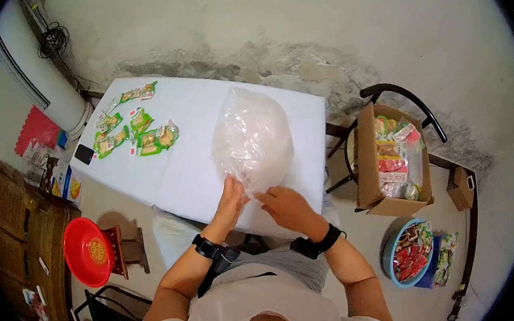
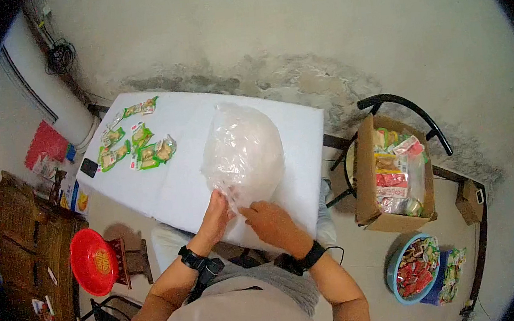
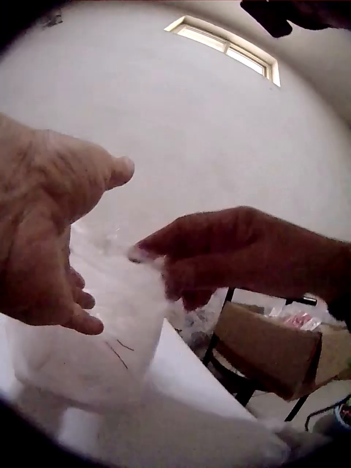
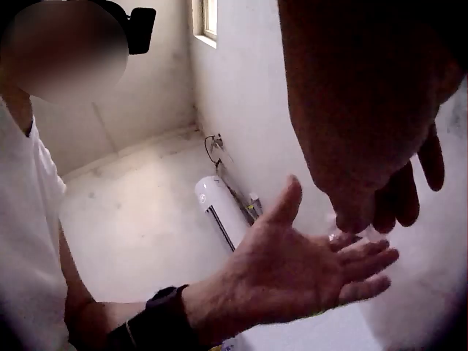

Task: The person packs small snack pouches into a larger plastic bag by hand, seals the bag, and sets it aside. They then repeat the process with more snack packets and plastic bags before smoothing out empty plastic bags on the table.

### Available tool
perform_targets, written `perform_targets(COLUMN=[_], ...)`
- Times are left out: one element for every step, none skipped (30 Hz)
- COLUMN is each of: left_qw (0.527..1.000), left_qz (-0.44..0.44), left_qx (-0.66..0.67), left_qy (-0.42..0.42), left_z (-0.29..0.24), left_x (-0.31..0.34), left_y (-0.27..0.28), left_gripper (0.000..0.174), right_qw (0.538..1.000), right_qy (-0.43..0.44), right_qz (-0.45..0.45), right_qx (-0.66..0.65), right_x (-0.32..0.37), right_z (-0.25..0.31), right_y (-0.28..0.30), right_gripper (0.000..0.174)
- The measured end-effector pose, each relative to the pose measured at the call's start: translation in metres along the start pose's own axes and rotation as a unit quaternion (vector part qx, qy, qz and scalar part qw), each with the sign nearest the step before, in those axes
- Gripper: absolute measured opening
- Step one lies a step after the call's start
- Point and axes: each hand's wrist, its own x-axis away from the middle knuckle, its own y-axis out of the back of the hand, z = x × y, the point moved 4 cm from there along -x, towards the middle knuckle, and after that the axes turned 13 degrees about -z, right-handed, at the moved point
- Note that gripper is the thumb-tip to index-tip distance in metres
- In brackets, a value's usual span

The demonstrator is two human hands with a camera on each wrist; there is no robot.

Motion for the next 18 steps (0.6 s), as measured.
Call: perform_targets(left_qw=[1.0,1.0,0.999,0.998,0.997,0.998,0.998,0.998,0.998,0.998,0.997,0.999,0.999,0.999,0.998,0.995,0.995,0.993], left_qz=[0.017,0.01,-0.019,-0.046,-0.05,-0.049,-0.049,-0.052,-0.054,-0.052,-0.053,-0.034,-0.015,-0.014,-0.016,-0.02,-0.022,0.001], left_qx=[0.012,0.011,0.03,0.049,0.051,0.041,0.031,0.034,0.041,0.047,0.049,0.014,-0.021,-0.019,-0.034,-0.05,-0.048,-0.065], left_qy=[0.008,0.008,0.006,0.004,0.003,-0.004,-0.011,-0.014,-0.011,-0.005,-0.006,-0.015,-0.023,-0.026,-0.053,-0.081,-0.085,-0.102], left_z=[-0.001,-0.004,-0.008,-0.011,-0.01,-0.007,-0.006,-0.004,-0.002,0.001,0.002,0.004,0.005,0.007,0.007,0.006,0.006,0.005], left_x=[0.0,0.001,0.003,0.003,0.001,-0.004,-0.007,-0.008,-0.008,-0.009,-0.009,-0.008,-0.005,-0.002,0.001,0.004,0.006,0.007], left_y=[0.002,0.002,0.001,0.001,0.002,0.005,0.007,0.008,0.008,0.007,0.009,0.01,0.01,0.009,0.008,0.009,0.012,0.015], left_gripper=[0.059,0.059,0.056,0.053,0.053,0.049,0.045,0.045,0.04,0.038,0.038,0.037,0.037,0.037,0.037,0.038,0.038,0.037], right_qw=[1.0,0.999,0.999,0.999,1.0,1.0,0.998,0.994,0.995,0.99,0.984,0.987,0.99,0.991,0.988,0.987,0.99,0.978], right_qy=[-0.012,-0.023,-0.021,-0.02,-0.018,-0.014,-0.055,-0.097,-0.092,-0.119,-0.145,-0.109,-0.072,-0.018,0.039,0.044,-0.012,-0.068], right_qz=[-0.015,-0.029,-0.026,-0.011,0.003,0.005,0.007,0.008,0.01,-0.024,-0.057,-0.074,-0.091,-0.119,-0.146,-0.147,-0.122,-0.096], right_qx=[-0.012,-0.023,-0.028,-0.024,-0.02,-0.021,-0.035,-0.049,-0.048,-0.069,-0.091,-0.088,-0.084,-0.063,-0.042,-0.041,0.065,0.17], right_x=[0.004,0.005,0.005,0.004,0.003,0.001,0.001,-0.001,-0.008,-0.023,-0.039,-0.055,-0.07,-0.08,-0.089,-0.097,-0.104,-0.11], right_z=[0.005,0.009,0.015,0.022,0.026,0.028,0.025,0.023,0.023,0.018,0.012,0.009,0.005,-0.011,-0.029,-0.039,-0.053,-0.069], right_y=[-0.011,-0.018,-0.02,-0.02,-0.02,-0.019,-0.018,-0.017,-0.013,-0.003,0.004,0.007,0.008,-0.003,-0.015,-0.02,-0.024,-0.027], right_gripper=[0.033,0.033,0.033,0.032,0.031,0.031,0.029,0.028,0.028,0.028,0.028,0.031,0.034,0.043,0.052,0.052,0.062,0.074])
